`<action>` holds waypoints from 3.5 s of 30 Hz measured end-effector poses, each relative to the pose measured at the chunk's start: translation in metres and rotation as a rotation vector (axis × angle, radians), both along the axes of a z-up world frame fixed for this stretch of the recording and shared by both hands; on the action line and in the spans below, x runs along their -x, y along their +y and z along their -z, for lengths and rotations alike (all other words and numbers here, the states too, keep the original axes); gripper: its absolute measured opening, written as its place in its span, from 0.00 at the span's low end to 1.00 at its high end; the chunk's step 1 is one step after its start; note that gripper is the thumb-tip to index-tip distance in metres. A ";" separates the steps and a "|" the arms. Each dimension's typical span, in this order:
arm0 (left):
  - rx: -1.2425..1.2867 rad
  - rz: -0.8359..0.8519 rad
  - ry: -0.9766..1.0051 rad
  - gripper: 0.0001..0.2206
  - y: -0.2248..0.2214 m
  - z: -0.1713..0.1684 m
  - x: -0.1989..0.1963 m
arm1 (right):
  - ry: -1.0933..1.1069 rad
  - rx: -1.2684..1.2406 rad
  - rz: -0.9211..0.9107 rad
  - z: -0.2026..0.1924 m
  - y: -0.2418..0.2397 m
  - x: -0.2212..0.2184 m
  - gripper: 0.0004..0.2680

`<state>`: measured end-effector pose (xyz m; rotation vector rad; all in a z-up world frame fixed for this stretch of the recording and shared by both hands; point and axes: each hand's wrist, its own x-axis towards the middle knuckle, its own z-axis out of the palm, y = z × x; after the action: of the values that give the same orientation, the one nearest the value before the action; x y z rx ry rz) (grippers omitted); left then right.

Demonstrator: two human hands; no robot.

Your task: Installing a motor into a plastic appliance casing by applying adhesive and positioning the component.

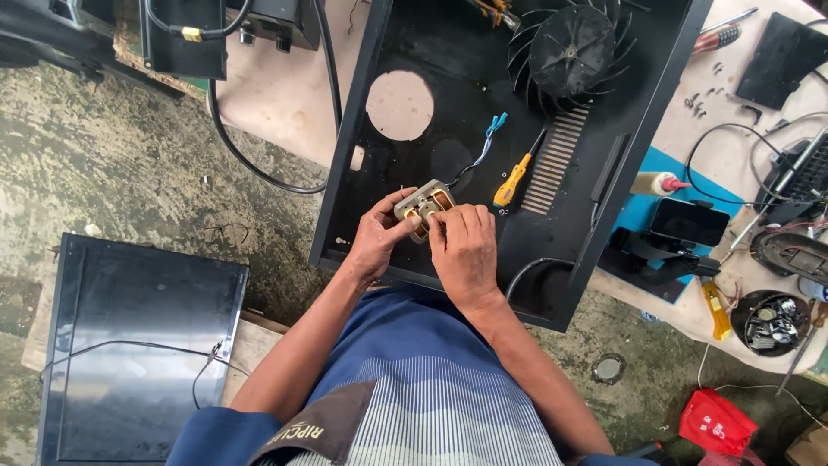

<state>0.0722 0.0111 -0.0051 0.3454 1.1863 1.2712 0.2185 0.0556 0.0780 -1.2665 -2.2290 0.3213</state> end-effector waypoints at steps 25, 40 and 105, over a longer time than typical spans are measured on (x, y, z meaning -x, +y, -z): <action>-0.034 -0.021 0.014 0.27 0.005 -0.012 -0.002 | -0.062 -0.110 -0.229 -0.001 0.013 -0.015 0.04; -0.037 0.018 0.016 0.28 0.009 -0.012 -0.004 | -0.063 -0.106 -0.191 -0.005 0.011 -0.019 0.03; -0.041 -0.136 -0.039 0.28 0.011 0.017 -0.010 | -0.101 -0.087 -0.225 -0.023 0.021 -0.015 0.01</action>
<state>0.0825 0.0218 -0.0224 0.2728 1.1673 1.4158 0.2331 0.0769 0.1013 -1.0083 -2.4495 0.2463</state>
